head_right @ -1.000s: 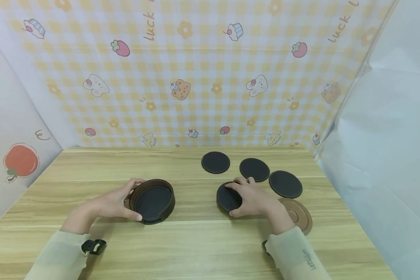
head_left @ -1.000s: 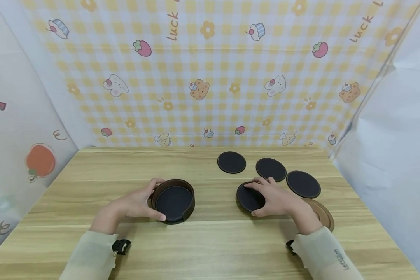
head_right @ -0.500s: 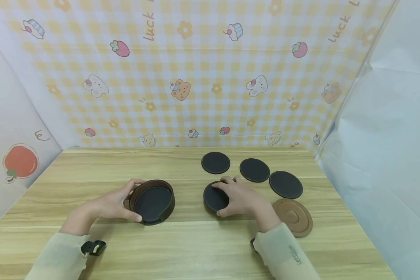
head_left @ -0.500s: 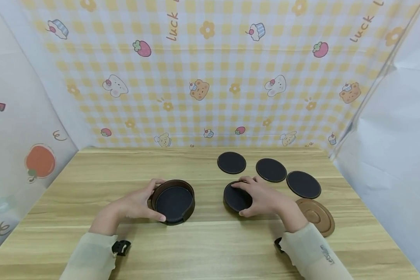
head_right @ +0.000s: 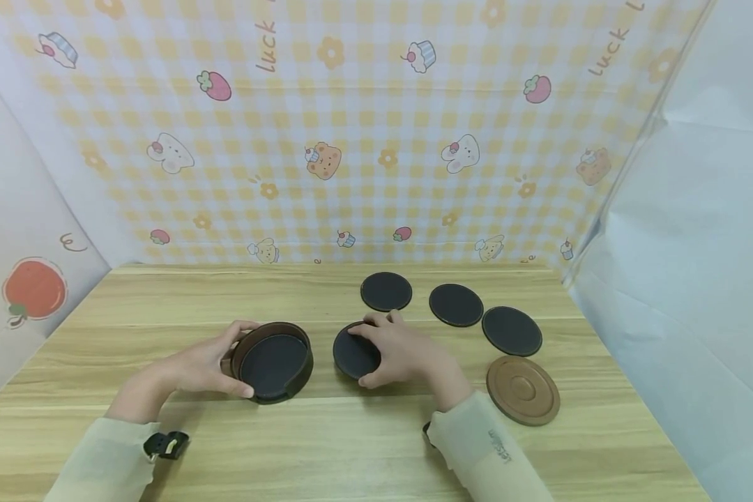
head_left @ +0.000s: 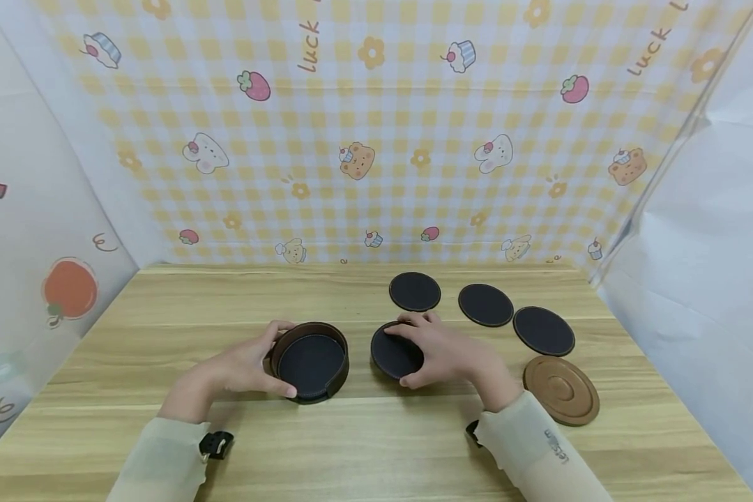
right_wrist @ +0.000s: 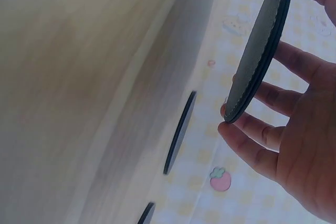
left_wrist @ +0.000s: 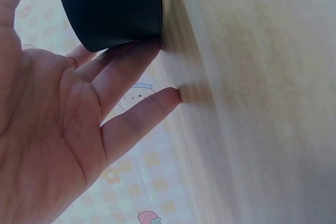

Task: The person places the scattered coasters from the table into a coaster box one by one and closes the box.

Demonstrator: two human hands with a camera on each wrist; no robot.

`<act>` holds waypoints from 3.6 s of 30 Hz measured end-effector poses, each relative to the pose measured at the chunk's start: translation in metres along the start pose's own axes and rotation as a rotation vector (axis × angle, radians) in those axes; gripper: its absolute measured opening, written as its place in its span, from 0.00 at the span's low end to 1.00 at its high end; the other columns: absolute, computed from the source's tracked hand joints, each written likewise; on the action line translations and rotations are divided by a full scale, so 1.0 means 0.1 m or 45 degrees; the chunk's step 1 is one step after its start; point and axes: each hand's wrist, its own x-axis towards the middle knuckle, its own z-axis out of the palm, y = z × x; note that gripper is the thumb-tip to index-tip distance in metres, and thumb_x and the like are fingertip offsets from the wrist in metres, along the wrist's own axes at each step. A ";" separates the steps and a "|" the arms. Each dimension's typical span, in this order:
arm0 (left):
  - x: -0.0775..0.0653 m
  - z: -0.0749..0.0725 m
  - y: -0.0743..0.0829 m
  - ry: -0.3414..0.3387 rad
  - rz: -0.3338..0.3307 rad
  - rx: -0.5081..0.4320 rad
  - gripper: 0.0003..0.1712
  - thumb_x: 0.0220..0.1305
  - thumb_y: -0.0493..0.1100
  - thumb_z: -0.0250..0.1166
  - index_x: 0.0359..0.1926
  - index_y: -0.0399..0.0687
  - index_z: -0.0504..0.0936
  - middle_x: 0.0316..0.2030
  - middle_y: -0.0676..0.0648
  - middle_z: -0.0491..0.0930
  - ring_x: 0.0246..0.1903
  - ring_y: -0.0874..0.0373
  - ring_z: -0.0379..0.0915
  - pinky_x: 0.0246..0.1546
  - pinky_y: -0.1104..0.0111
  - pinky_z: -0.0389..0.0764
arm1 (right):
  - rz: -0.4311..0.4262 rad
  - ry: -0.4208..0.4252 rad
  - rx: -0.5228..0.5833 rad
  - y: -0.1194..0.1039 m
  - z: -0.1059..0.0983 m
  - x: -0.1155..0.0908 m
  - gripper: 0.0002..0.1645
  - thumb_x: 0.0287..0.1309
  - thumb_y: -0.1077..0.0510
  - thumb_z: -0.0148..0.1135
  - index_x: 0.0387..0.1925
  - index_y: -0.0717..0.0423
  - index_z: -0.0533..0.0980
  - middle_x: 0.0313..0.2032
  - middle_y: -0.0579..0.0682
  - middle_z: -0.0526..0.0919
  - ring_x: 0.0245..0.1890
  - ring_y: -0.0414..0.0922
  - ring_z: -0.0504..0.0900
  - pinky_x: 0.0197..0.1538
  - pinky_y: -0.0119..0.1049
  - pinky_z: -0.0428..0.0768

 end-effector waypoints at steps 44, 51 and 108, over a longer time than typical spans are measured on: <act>0.03 0.00 0.00 -0.010 0.032 0.021 0.58 0.48 0.56 0.79 0.70 0.46 0.53 0.64 0.36 0.69 0.62 0.40 0.70 0.58 0.45 0.70 | -0.280 -0.040 -0.221 -0.80 0.12 0.76 0.48 0.51 0.37 0.71 0.72 0.37 0.64 0.73 0.48 0.60 0.60 0.47 0.63 0.56 0.37 0.75; 0.03 0.01 0.00 -0.015 0.019 -0.021 0.58 0.48 0.57 0.79 0.71 0.46 0.53 0.67 0.35 0.67 0.65 0.38 0.66 0.60 0.43 0.68 | -0.289 -0.036 -0.283 -0.87 0.18 0.83 0.48 0.51 0.34 0.70 0.73 0.36 0.63 0.73 0.47 0.60 0.59 0.46 0.64 0.58 0.39 0.75; 0.02 0.01 -0.04 -0.002 0.052 -0.022 0.58 0.47 0.56 0.79 0.71 0.46 0.53 0.65 0.38 0.69 0.64 0.37 0.67 0.57 0.45 0.70 | -0.175 -0.089 -0.125 -0.43 0.07 0.81 0.45 0.56 0.38 0.70 0.72 0.40 0.64 0.74 0.49 0.61 0.74 0.51 0.59 0.70 0.48 0.68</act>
